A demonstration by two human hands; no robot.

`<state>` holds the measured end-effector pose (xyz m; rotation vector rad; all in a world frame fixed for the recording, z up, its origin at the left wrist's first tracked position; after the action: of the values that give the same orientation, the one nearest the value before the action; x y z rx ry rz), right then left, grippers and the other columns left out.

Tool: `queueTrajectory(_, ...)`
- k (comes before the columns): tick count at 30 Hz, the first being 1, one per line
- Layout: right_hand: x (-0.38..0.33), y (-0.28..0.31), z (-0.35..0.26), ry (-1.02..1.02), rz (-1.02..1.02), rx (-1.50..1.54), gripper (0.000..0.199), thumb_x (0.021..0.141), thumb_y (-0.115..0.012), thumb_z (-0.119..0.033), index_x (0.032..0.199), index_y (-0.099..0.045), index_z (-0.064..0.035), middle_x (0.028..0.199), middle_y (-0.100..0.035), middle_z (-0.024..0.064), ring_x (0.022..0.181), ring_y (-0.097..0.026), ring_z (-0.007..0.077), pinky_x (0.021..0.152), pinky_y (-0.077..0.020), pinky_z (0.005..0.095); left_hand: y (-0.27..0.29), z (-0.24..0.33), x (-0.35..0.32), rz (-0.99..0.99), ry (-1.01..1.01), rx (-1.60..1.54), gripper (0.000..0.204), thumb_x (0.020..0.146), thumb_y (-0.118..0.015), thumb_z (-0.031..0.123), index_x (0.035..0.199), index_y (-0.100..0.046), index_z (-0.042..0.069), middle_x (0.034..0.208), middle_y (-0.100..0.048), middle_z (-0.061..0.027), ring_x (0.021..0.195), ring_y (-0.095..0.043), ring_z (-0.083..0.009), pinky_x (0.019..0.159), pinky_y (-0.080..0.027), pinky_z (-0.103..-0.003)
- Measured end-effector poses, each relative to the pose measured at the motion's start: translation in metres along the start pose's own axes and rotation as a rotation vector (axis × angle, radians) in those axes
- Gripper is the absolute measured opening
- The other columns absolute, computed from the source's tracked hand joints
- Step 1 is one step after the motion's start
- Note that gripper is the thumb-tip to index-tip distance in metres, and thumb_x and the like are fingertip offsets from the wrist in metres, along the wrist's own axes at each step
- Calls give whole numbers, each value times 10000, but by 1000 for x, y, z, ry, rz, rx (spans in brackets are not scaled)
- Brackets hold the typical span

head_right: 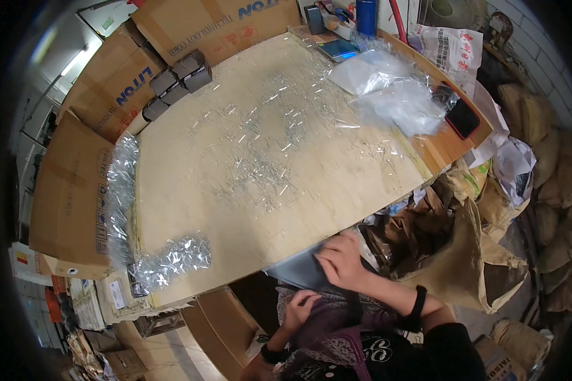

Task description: Sorting small items and placing them into a plastic bag.

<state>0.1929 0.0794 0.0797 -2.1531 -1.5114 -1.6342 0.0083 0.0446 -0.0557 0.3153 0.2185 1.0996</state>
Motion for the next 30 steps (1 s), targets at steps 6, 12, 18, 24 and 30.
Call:
queueTrajectory(6,120,-86,40,24,-401,-256,544,911,-573,-413,1317,-541,-52,1375,-516,134,1322,-415,326,1108,-283,515,3,39,17,2,-162,9,156,787,-751,7,940,-718,11,946,-714,-105,851,-678,-252,774,-530,-326)
queueTrajectory(12,113,-84,49,-3,-603,-215,547,943,-516,-455,1354,-532,-94,1457,-468,78,1384,-371,299,1135,-289,489,14,37,16,82,-71,-60,137,804,-733,11,940,-713,17,916,-705,-118,809,-686,-253,738,-533,-320)
queueTrajectory(18,83,-49,49,-81,-655,79,443,930,-579,-297,1336,-551,-120,1435,-489,81,1357,-398,299,1124,-307,478,13,35,15,94,21,-101,120,815,-742,21,931,-718,-1,903,-706,-102,821,-675,-183,758,-523,-287)
queueTrajectory(24,85,-58,14,-35,-525,12,501,880,-615,-368,1329,-557,-154,1432,-481,79,1361,-392,300,1141,-245,544,12,35,16,101,24,-101,122,824,-740,32,941,-719,4,900,-701,-88,818,-663,-153,759,-519,-270)
queueTrajectory(30,46,-49,-24,31,-674,-243,640,837,-579,-519,1387,-511,-200,1498,-409,56,1419,-309,312,1152,-161,606,9,36,11,25,151,-181,139,831,-741,46,960,-712,5,916,-695,-74,822,-651,-133,745,-509,-260)
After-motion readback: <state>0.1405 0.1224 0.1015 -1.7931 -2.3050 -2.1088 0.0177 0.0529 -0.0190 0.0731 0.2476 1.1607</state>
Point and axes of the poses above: each hand's wrist, its own x-axis towards the middle knuckle, its own y-axis out of the back of the hand, z = x × y, the point moved 7 cm from there along x, towards the middle knuckle
